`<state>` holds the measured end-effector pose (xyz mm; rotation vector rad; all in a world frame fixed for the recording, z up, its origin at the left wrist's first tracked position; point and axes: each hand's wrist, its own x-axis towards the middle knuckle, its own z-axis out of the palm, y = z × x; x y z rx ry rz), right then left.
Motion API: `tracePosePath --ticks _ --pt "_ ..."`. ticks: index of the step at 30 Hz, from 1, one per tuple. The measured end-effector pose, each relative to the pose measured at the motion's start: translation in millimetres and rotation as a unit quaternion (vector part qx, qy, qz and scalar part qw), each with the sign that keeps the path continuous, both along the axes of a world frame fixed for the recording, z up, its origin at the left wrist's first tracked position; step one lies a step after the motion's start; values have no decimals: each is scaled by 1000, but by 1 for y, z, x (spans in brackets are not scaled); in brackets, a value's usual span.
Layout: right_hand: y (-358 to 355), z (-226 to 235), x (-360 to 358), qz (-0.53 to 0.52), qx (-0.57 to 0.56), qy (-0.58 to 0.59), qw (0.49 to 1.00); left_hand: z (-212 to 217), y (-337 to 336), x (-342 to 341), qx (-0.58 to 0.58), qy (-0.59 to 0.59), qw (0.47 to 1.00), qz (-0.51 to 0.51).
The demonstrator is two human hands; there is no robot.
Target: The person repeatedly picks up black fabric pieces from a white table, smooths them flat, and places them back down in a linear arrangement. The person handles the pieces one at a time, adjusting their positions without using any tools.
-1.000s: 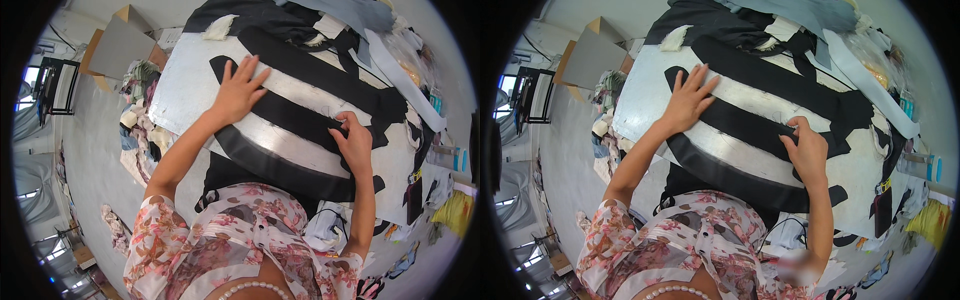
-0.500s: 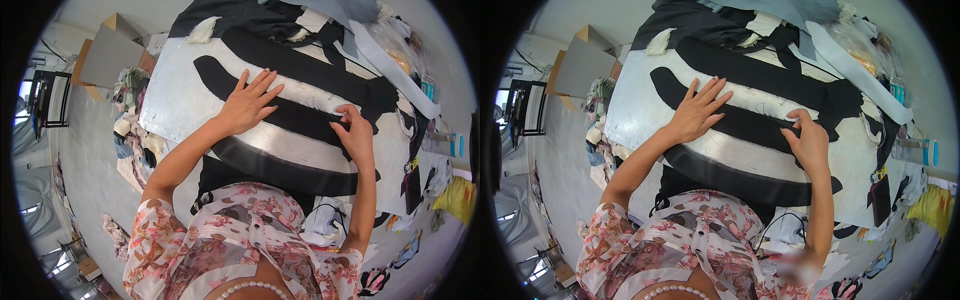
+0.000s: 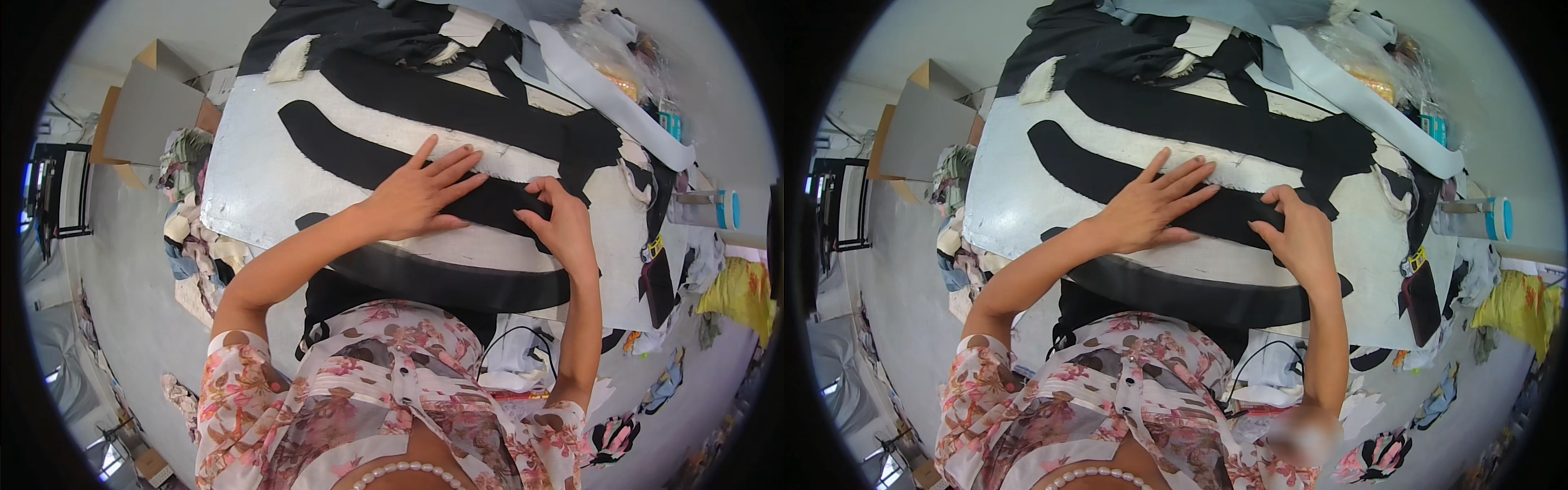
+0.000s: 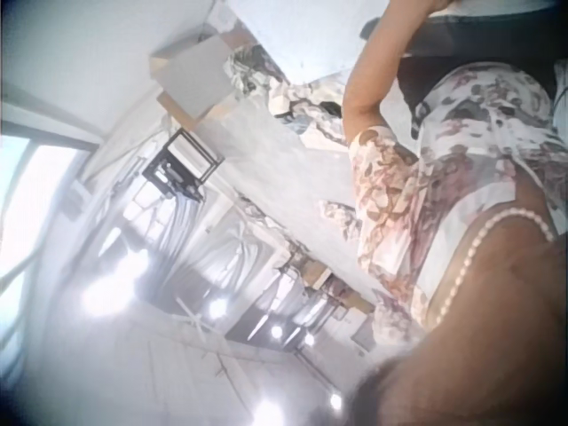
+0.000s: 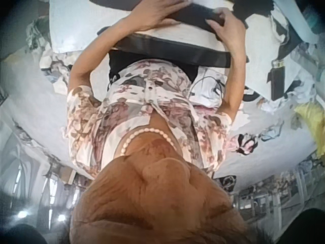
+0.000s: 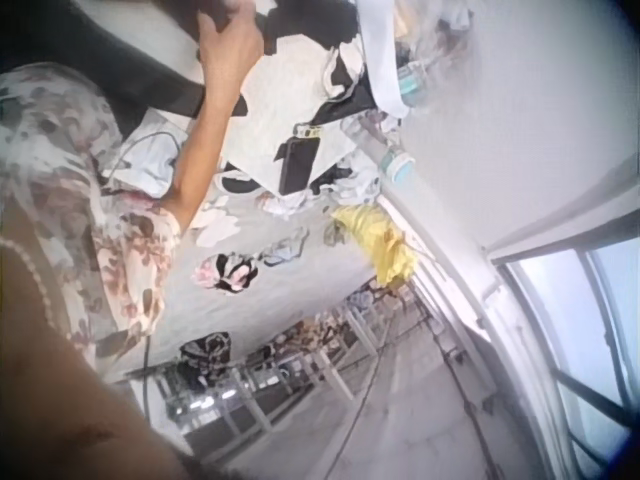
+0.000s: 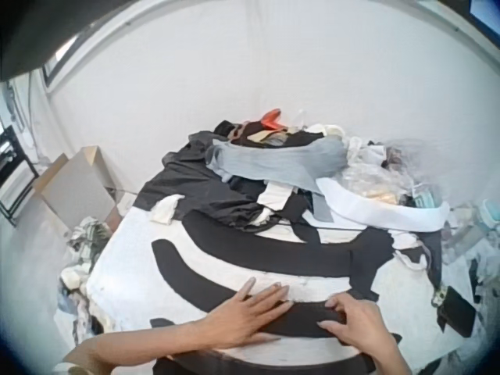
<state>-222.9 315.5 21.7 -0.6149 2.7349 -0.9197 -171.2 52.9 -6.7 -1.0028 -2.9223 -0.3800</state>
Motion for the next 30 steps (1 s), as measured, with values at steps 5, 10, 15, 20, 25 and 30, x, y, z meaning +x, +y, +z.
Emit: tracePosePath --ticks 5,10,15,20,25,30 --pt "28 4 -7 -41 -3 -13 999 7 0 4 -13 -29 999 11" --pt "38 1 -12 -80 -65 -36 994 11 15 1 7 3 1000 12" --pt "39 -2 -16 -94 -105 -21 990 -2 17 -2 7 -16 1000 8" --pt "40 -10 -19 -110 -38 52 992 2 19 -3 -7 -13 1000 0" --pt "39 3 24 -13 -55 204 977 5 18 -2 -5 -30 1000 0" --pt "33 6 55 112 -45 311 943 7 18 -2 -4 -35 999 0"
